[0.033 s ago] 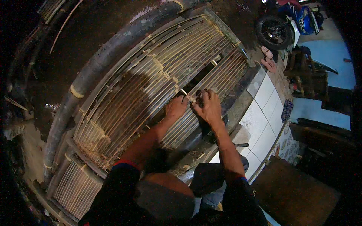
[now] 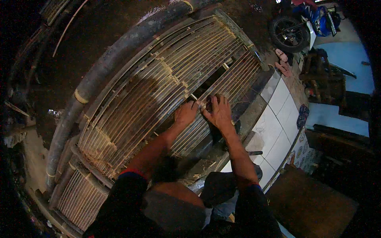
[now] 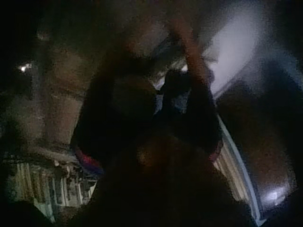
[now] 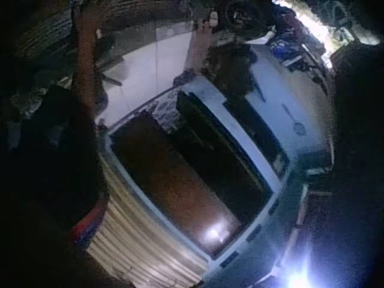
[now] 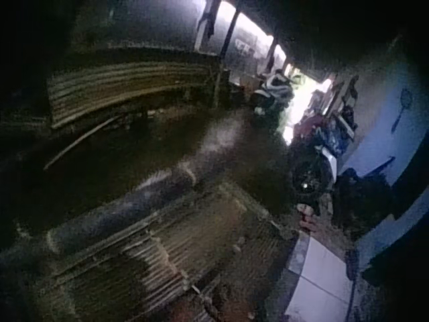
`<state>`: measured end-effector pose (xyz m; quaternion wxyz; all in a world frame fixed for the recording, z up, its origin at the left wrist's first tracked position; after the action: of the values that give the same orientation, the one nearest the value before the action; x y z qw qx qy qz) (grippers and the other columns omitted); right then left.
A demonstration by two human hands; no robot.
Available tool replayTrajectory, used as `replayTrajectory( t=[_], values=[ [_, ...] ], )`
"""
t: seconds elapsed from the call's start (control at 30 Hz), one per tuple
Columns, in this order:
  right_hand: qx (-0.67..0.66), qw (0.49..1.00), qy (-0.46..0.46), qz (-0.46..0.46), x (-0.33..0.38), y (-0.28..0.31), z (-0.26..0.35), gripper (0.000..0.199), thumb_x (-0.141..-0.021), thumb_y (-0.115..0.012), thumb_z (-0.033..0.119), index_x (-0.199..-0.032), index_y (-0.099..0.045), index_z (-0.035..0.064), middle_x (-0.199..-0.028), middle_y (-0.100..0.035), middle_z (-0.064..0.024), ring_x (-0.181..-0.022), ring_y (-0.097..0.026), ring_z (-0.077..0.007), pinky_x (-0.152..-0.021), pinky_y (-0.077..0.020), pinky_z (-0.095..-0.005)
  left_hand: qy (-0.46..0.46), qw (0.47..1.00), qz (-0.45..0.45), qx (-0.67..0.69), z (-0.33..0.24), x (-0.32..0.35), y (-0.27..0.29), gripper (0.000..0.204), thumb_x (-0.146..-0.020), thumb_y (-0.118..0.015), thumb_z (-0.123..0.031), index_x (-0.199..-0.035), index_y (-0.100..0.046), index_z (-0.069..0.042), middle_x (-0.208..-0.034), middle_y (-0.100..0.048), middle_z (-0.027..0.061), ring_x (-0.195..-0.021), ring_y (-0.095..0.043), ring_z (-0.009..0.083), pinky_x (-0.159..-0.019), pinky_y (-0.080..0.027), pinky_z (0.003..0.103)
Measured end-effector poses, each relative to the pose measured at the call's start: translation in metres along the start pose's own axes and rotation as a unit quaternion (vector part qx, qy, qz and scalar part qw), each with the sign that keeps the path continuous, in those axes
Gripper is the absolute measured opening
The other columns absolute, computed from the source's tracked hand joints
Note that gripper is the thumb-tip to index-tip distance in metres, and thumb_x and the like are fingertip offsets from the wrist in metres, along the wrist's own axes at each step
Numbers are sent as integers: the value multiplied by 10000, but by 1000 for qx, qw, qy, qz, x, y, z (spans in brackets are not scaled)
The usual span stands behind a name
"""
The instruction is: The person weaves thin bamboo strips into a larger bamboo mat frame, interlacing them by hand to create a tight woven pattern. They repeatedly adjust the strips and pull them through the existing weave to secure the structure.
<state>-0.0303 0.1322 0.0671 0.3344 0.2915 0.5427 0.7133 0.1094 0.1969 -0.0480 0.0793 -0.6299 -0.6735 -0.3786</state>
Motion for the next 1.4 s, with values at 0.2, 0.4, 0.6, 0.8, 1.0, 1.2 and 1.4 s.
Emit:
replayTrajectory(
  t=[0.2, 0.4, 0.6, 0.8, 1.0, 1.2, 1.4],
  values=[
    [7, 998, 13, -65, 4, -59, -58, 439, -912, -610, 288, -1172, -555, -61, -1192, -537, -253, -1066, -524, -389, -914, -447, -462, -34, 999, 0, 13, -28, 0, -7, 538, -977, -381, -508, -1082, -619, -37, -1139, -624, 248, -1076, -580, 450, -925, -427, 542],
    [-700, 687, -183, -70, -41, -13, -1, 266, -977, -542, 209, -793, -565, 19, -796, -604, -111, -779, -602, -258, -761, -491, -378, -30, 999, -29, 7, -15, 10, 9, 512, -968, -427, -480, -1079, -599, -10, -1074, -634, 257, -1029, -593, 460, -905, -443, 540],
    [-682, 690, -211, -120, -21, 2, 2, 294, -980, -551, 227, -729, -499, 84, -641, -458, -21, -580, -451, -145, -561, -372, -316, -284, 925, -249, 34, -55, 46, 9, 425, -824, -657, -251, -1149, -582, 12, -1044, -643, 227, -1027, -597, 443, -941, -460, 487],
    [-622, 730, -242, -146, 17, -19, 36, 307, -996, -496, 226, -729, -507, 74, -640, -470, -13, -562, -409, -124, -540, -338, -296, -524, 846, -89, 39, -35, 22, -2, 308, -703, -721, -195, -941, -609, -34, -1000, -597, 154, -989, -579, 372, -917, -469, 465],
    [-675, 661, -297, -143, 27, -31, 42, 316, -995, -505, 208, -720, -511, 53, -645, -460, -4, -588, -424, -118, -552, -354, -297, -518, 853, -17, -54, -32, 39, 23, 270, -725, -699, -180, -937, -596, -49, -977, -559, 137, -979, -551, 327, -876, -471, 457],
    [-515, 799, -248, -188, 63, 33, -10, 311, -1005, -539, 246, -785, -600, 36, -756, -609, -23, -650, -515, -102, -604, -437, -307, -473, 846, -245, -21, -69, 84, 146, 394, -788, -712, -99, -1165, -609, -50, -1335, -491, 209, -1260, -446, 422, -1063, -388, 491],
    [-397, 863, -313, 4, 99, 79, -15, 349, -1014, -524, 292, -825, -609, 11, -700, -581, -32, -653, -563, -100, -601, -468, -311, -313, 780, -480, -251, -40, 108, 371, 468, -858, -698, -268, -1278, -571, -108, -1357, -516, 191, -1284, -454, 377, -1052, -380, 471]
  ],
)
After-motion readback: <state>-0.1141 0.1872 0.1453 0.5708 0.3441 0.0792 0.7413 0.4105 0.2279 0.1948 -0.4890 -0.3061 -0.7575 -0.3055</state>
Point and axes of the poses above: each hand's wrist, its own x-axis away from the middle knuckle, its own y-axis out of the back of the hand, z = x × y, the point moved 4 cm from there along -x, towards the middle knuckle
